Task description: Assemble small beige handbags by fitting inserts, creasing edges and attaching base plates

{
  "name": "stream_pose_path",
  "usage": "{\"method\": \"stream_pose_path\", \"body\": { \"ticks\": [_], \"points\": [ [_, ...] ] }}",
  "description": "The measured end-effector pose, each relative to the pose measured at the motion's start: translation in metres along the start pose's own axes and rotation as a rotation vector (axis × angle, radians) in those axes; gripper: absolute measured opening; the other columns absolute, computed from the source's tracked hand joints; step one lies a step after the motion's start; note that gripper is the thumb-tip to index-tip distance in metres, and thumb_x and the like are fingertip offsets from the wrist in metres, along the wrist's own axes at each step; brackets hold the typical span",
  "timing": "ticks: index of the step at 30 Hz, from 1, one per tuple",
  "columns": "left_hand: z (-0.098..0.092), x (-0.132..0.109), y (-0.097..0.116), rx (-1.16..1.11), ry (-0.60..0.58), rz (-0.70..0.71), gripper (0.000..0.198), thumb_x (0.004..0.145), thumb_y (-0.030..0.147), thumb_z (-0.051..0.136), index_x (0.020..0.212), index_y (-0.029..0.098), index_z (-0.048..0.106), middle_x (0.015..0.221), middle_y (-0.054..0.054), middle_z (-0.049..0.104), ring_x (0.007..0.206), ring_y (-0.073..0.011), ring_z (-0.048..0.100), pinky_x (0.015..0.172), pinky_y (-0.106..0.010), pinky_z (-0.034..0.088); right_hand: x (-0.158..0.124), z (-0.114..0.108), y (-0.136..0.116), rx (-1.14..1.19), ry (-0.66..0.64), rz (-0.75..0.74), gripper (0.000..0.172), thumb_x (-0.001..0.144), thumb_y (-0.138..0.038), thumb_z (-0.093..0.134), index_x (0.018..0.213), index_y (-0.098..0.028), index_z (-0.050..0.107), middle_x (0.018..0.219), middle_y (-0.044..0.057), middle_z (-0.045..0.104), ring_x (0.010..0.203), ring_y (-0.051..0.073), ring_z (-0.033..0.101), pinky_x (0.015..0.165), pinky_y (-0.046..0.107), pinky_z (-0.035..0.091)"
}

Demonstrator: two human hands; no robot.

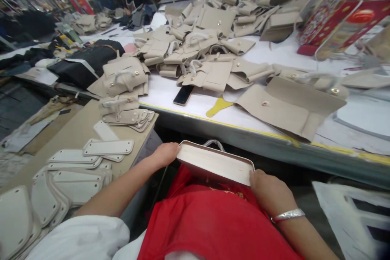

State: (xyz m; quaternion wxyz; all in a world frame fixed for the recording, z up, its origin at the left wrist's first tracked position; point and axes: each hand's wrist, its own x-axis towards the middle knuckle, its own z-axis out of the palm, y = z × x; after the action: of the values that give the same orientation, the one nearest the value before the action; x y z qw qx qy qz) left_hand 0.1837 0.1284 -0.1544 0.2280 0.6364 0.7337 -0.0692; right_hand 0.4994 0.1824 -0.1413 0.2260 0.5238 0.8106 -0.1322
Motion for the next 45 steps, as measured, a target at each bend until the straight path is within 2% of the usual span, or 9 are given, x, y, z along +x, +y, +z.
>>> {"method": "stream_pose_path", "body": {
  "ticks": [3,7,12,14,20,26,34,40,45],
  "points": [
    [-0.001,0.002,-0.004,-0.113,-0.002,0.001,0.037,0.089,0.034,0.026,0.08,0.014,0.056,0.086,-0.013,0.063,0.087,-0.0242,0.059,0.077,-0.034,0.043,-0.002,-0.002,-0.001,0.023,0.027,0.019,0.031,0.089,-0.027,0.035,0.088,-0.008,0.059,0.076,0.018,0.064,0.072,0.027,0.066,0.061,0.033,0.046],
    [-0.003,0.005,-0.01,-0.319,-0.094,-0.039,0.038,0.086,0.044,0.029,0.072,0.016,0.05,0.063,-0.004,0.058,0.06,-0.0171,0.059,0.057,-0.027,0.046,-0.004,-0.003,0.0,0.058,0.036,0.041,0.034,0.09,-0.029,0.032,0.087,-0.009,0.059,0.073,0.017,0.064,0.07,0.025,0.066,0.06,0.032,0.045],
    [-0.002,0.005,-0.012,-0.545,-0.177,-0.077,0.058,0.085,0.055,0.007,0.068,0.015,0.047,0.058,-0.004,0.055,0.053,-0.0146,0.058,0.049,-0.024,0.047,-0.005,-0.001,0.001,0.068,0.055,0.031,0.032,0.089,-0.029,0.034,0.087,-0.009,0.059,0.074,0.017,0.064,0.071,0.025,0.066,0.061,0.031,0.045],
    [-0.001,0.003,-0.011,-0.583,-0.158,-0.087,0.06,0.085,0.056,0.006,0.065,0.016,0.046,0.058,-0.004,0.055,0.054,-0.0143,0.058,0.049,-0.025,0.047,-0.005,0.0,0.002,0.079,0.054,0.036,0.034,0.09,-0.03,0.031,0.086,-0.01,0.059,0.072,0.015,0.065,0.071,0.026,0.066,0.062,0.033,0.046],
    [-0.002,-0.002,-0.006,-0.456,0.003,-0.076,0.028,0.076,0.039,0.043,0.058,0.018,0.041,0.056,-0.001,0.05,0.058,-0.0166,0.054,0.056,-0.027,0.042,-0.006,0.003,0.003,0.092,0.097,0.068,0.038,0.091,-0.035,0.027,0.083,-0.013,0.058,0.069,0.014,0.065,0.07,0.03,0.065,0.059,0.036,0.045],
    [-0.005,-0.002,0.004,-0.438,0.091,-0.065,0.02,0.073,0.027,0.046,0.057,0.019,0.038,0.067,-0.006,0.054,0.082,-0.0234,0.054,0.076,-0.034,0.039,-0.006,0.003,0.004,0.073,0.106,0.054,0.035,0.09,-0.033,0.029,0.082,-0.014,0.058,0.07,0.014,0.065,0.068,0.03,0.065,0.058,0.036,0.044],
    [0.008,-0.001,-0.019,-0.884,-0.116,-0.018,0.04,0.08,0.054,0.036,0.074,0.016,0.047,0.065,-0.001,0.051,0.057,-0.0119,0.051,0.052,-0.024,0.043,-0.003,0.002,0.006,0.078,0.066,0.042,0.036,0.091,-0.034,0.028,0.085,-0.015,0.058,0.072,0.012,0.065,0.07,0.03,0.065,0.059,0.036,0.044],
    [0.033,0.007,-0.028,-1.146,-0.119,-0.006,0.043,0.076,0.059,0.046,0.075,0.016,0.042,0.061,0.004,0.045,0.051,-0.0064,0.046,0.051,-0.02,0.04,-0.005,-0.002,0.004,0.052,0.075,0.048,0.036,0.09,-0.033,0.03,0.086,-0.013,0.06,0.07,0.014,0.064,0.066,0.027,0.065,0.056,0.032,0.042],
    [0.028,0.011,-0.029,-1.192,-0.144,-0.018,0.044,0.071,0.057,0.056,0.068,0.016,0.042,0.056,0.005,0.046,0.047,-0.0057,0.045,0.048,-0.019,0.037,-0.004,-0.005,0.002,0.029,0.076,0.032,0.034,0.088,-0.032,0.034,0.087,-0.01,0.061,0.069,0.014,0.063,0.062,0.024,0.063,0.053,0.029,0.04]
  ]
}}
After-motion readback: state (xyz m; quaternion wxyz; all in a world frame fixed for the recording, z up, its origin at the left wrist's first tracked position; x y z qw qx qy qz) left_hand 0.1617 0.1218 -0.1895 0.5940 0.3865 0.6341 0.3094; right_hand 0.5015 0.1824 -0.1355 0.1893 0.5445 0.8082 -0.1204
